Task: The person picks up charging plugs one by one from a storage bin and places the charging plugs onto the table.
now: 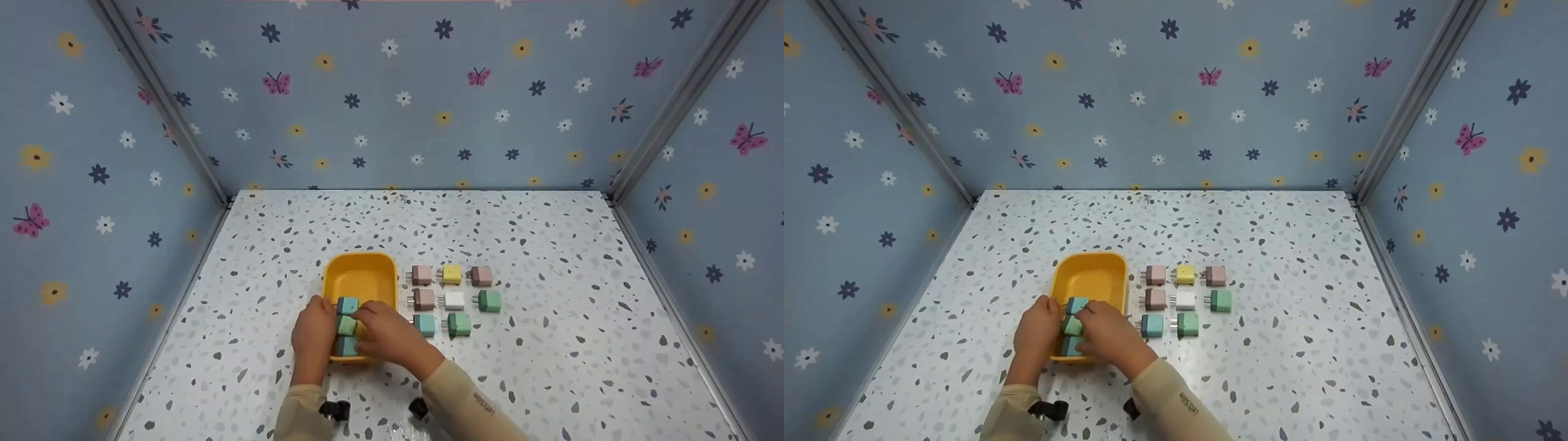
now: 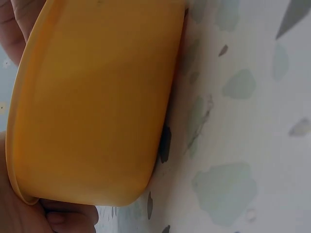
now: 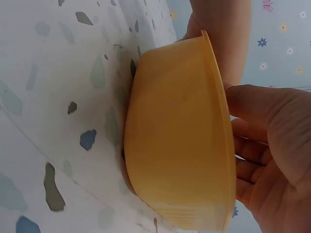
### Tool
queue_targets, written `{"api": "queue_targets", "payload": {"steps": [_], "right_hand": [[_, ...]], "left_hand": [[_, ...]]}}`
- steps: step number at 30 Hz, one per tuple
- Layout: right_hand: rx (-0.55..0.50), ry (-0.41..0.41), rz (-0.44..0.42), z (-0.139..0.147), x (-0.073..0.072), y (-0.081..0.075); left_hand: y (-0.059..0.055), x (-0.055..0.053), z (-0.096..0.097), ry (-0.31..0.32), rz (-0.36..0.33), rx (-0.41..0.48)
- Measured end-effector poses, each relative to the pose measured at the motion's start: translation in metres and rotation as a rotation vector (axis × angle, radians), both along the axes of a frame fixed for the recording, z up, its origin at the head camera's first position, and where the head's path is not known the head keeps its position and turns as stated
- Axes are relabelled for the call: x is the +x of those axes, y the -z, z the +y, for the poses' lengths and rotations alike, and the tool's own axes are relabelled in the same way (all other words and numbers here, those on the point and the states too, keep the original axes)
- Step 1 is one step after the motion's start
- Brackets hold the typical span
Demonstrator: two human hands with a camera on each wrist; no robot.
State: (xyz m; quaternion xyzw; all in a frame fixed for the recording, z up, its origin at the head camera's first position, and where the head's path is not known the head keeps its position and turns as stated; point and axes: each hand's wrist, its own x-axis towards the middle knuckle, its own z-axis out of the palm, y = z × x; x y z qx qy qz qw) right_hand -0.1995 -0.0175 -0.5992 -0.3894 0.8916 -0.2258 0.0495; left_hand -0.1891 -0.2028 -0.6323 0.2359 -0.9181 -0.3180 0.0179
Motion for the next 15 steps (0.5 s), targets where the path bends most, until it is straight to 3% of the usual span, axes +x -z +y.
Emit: {"api": "queue_targets", "payload": {"steps": [8, 15], "right_hand": [[0.036, -0.028, 0.009, -0.007, 0.001, 0.009], [0.041, -0.041, -0.057, -0.013, -0.001, 0.009]], "left_hand": [[0.001, 0.000, 0.002, -0.005, -0.007, 0.010], [0.000, -0.001, 0.002, -0.014, -0.032, 0.009]]}}
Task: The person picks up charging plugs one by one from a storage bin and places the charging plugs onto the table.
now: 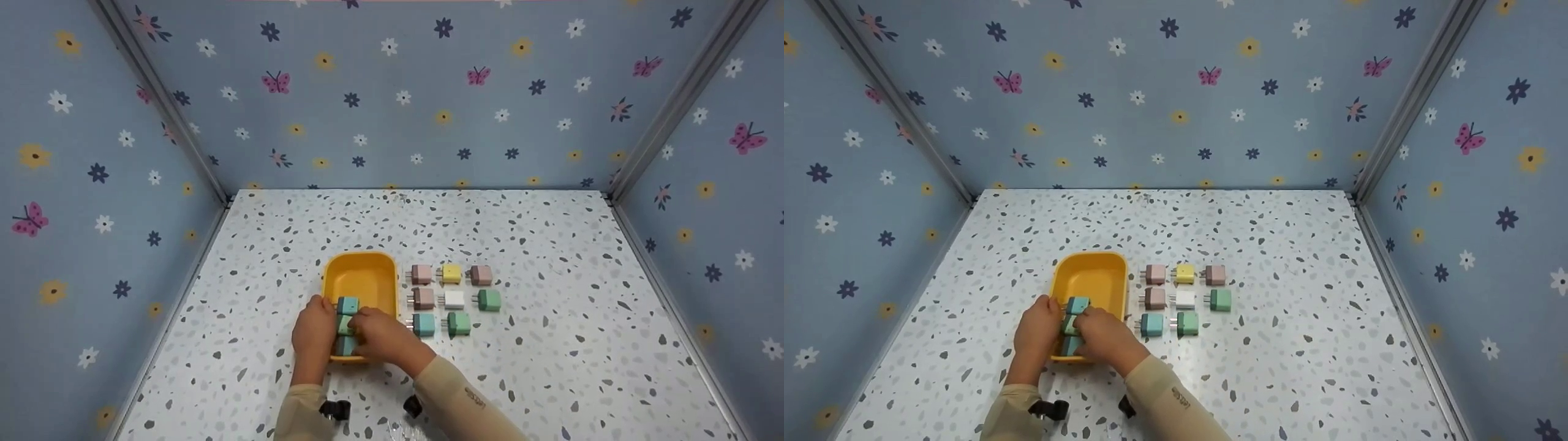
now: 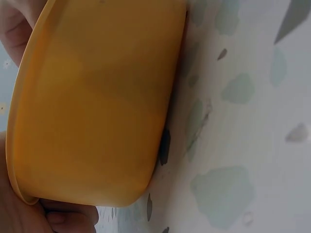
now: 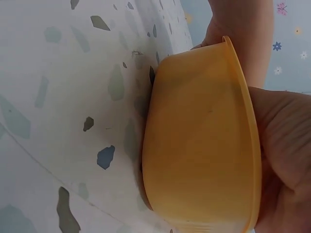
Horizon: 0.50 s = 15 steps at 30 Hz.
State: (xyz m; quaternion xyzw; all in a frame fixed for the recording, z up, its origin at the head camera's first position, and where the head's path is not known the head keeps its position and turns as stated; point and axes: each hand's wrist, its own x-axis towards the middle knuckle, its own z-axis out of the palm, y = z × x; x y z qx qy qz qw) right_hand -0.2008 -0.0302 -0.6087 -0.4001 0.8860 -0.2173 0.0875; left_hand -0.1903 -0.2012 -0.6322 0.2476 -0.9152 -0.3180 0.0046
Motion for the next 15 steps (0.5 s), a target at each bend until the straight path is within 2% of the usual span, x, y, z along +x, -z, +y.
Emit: {"api": "queue_targets", "payload": {"steps": [8, 15], "right_hand": [[0.070, 0.013, -0.071, -0.007, -0.002, 0.000], [0.106, -0.012, -0.006, -0.013, -0.003, 0.000]], "left_hand": [[0.001, -0.001, 0.001, -0.001, -0.017, 0.025], [0.000, -0.001, -0.001, 0.004, -0.008, 0.010]]}}
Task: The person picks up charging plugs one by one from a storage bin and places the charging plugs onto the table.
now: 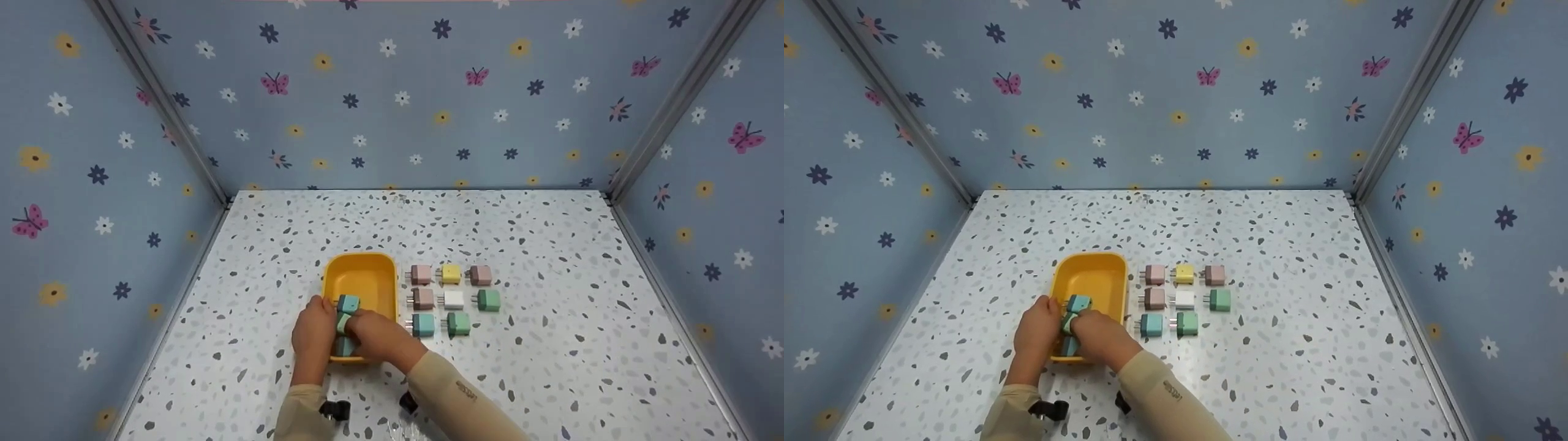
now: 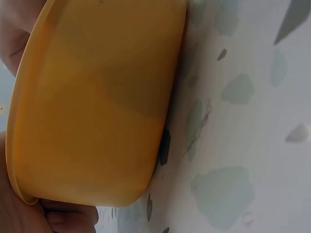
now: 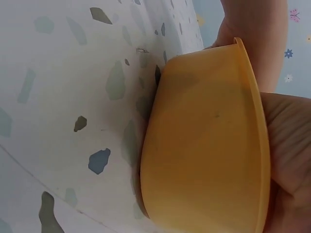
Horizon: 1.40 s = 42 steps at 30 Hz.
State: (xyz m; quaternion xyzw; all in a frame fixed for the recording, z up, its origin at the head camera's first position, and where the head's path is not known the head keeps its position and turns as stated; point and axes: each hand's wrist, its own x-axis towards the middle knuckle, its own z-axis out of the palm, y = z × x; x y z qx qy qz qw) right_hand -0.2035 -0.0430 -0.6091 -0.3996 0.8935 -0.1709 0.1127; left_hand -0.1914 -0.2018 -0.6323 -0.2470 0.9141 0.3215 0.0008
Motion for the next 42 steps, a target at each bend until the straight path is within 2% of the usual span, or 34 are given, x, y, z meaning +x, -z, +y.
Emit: {"api": "queue_targets", "payload": {"steps": [11, 21, 30, 36, 42], "right_hand": [[0.016, 0.012, -0.010, -0.005, 0.002, 0.000], [0.055, 0.005, -0.081, -0.008, -0.001, 0.003], [-0.021, -0.066, -0.069, -0.005, -0.006, 0.005], [-0.045, -0.077, -0.107, -0.001, -0.011, 0.005], [-0.072, -0.093, -0.098, 0.005, -0.012, -0.003]], "left_hand": [[0.000, -0.001, -0.002, 0.007, -0.025, 0.014], [0.002, 0.000, -0.001, 0.006, -0.011, 0.000], [0.004, 0.001, 0.000, 0.009, 0.038, -0.031], [0.004, 0.000, 0.001, 0.003, 0.021, -0.011], [0.003, 0.001, -0.001, 0.004, 0.024, -0.017]]}}
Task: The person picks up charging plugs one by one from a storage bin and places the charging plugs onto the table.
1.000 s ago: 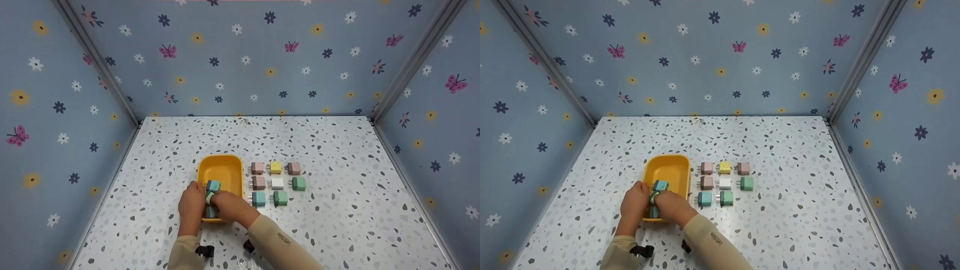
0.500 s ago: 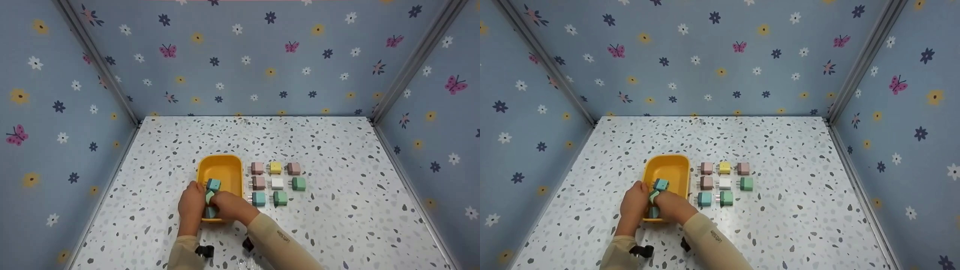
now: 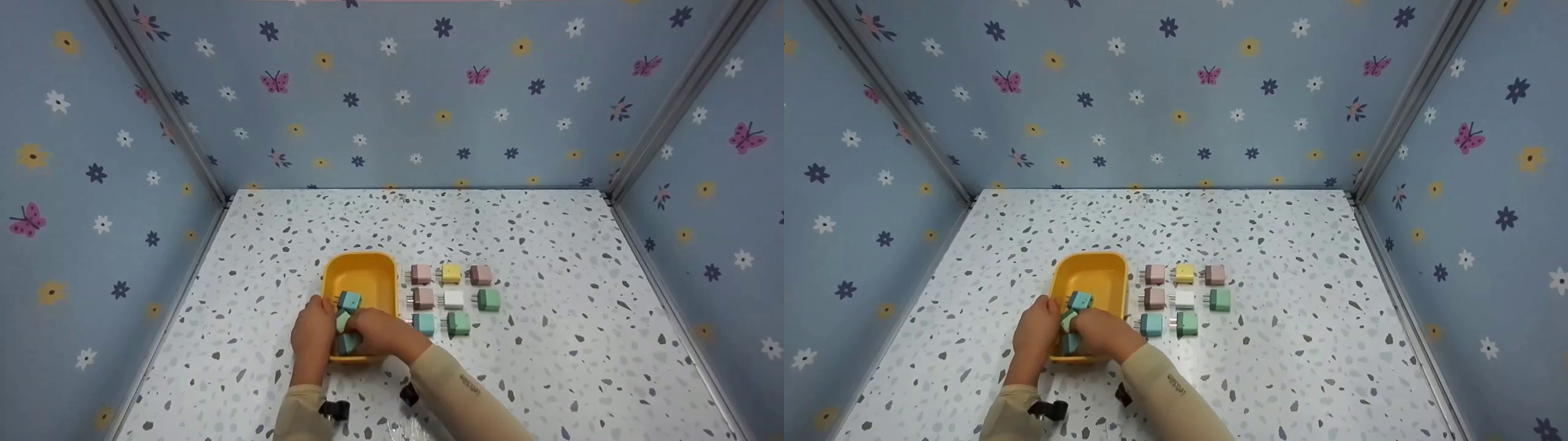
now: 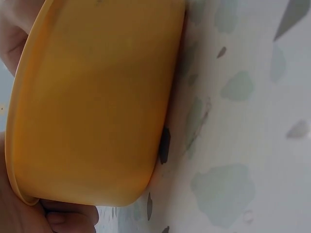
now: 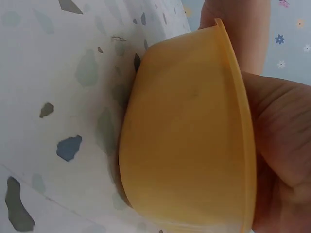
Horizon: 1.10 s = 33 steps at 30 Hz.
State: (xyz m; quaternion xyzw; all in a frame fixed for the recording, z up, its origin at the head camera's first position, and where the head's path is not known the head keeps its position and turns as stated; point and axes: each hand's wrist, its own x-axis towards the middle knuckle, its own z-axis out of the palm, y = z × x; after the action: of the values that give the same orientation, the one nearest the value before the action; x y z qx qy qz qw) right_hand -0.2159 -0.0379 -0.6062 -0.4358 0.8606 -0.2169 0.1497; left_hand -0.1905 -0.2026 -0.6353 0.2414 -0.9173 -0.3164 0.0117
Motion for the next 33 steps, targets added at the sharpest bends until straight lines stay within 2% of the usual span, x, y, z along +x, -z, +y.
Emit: {"api": "queue_targets", "payload": {"steps": [7, 17, 25, 33], "right_hand": [[0.011, -0.008, 0.058, 0.011, -0.001, -0.005], [-0.014, 0.004, 0.093, 0.025, 0.000, -0.009], [-0.037, 0.073, 0.036, 0.035, 0.002, -0.016], [-0.095, 0.116, 0.025, 0.048, 0.002, -0.021]], "left_hand": [[-0.001, -0.001, -0.001, 0.008, 0.000, -0.005], [0.000, 0.000, -0.001, 0.022, 0.006, -0.029], [-0.001, -0.002, 0.001, 0.007, -0.042, 0.000], [-0.002, -0.001, 0.000, 0.013, -0.042, 0.006]]}}
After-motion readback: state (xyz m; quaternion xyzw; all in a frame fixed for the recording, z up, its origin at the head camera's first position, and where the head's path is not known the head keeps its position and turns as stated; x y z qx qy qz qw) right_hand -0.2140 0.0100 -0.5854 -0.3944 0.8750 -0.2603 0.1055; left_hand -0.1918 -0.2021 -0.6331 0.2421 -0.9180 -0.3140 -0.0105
